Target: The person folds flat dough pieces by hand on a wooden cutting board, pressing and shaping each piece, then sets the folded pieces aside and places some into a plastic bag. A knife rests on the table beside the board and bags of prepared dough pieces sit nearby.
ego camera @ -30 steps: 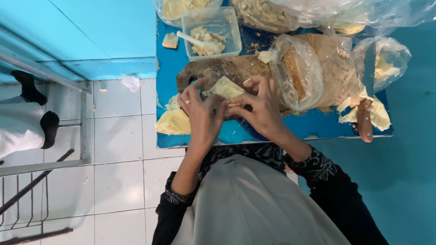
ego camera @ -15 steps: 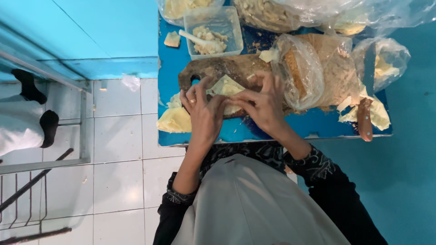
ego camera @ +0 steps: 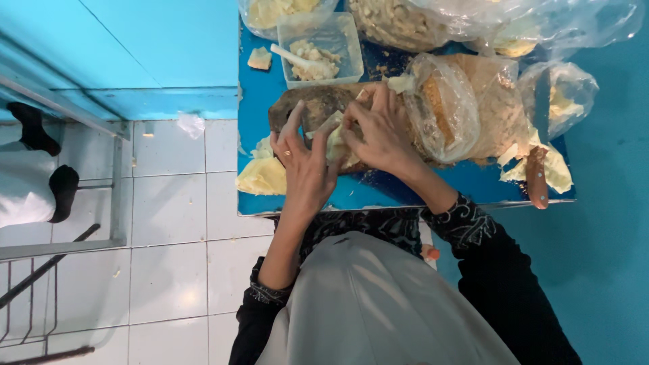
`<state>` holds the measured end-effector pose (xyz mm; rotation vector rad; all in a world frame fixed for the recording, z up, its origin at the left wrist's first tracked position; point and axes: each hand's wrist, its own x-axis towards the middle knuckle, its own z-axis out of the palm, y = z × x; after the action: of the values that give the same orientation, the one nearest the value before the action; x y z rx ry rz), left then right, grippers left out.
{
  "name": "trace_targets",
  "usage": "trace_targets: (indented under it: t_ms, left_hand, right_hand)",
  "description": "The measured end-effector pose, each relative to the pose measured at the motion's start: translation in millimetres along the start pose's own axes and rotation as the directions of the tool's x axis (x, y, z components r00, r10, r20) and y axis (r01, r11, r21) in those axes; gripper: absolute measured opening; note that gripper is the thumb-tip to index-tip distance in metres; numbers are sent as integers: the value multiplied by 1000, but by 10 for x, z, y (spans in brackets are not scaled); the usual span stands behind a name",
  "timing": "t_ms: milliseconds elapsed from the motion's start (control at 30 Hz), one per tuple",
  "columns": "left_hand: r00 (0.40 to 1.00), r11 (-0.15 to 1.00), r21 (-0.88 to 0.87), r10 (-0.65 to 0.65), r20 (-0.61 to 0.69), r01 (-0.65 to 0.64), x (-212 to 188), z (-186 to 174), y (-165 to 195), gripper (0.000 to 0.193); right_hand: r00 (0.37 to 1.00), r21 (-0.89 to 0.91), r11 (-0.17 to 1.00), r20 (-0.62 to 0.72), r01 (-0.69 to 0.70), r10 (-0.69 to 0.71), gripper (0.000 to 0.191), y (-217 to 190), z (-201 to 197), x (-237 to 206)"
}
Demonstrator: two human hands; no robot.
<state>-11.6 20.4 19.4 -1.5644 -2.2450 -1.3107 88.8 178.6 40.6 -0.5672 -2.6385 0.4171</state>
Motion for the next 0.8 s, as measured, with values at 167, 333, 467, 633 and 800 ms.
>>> trace_targets:
  t_ms: [167, 333, 467, 633, 800]
  left_hand:
    - [1000, 1000, -15, 13, -6, -13, 1, 11, -10, 62]
    - [999, 999, -47, 12, -39, -14, 12, 2, 3, 61]
    - [999, 999, -42, 0, -33, -1, 13, 0, -3, 61]
    - [1000, 999, -49, -4, -27, 3, -4, 8, -18, 60]
    - [999, 999, -53, 5, -33, -7, -5, 6, -46, 60]
  right_hand:
    - [999, -69, 996, -13, -49, 48, 26, 67, 107, 99]
    - [995, 28, 998, -84, -60, 62, 31, 202, -87, 179]
    - [991, 111, 987, -88, 113, -104, 35, 181, -239, 58]
    - [984, 53, 984, -71, 170, -166, 21, 133, -190, -58]
    - [996, 670, 736, 63, -91, 65, 12, 280, -242, 20]
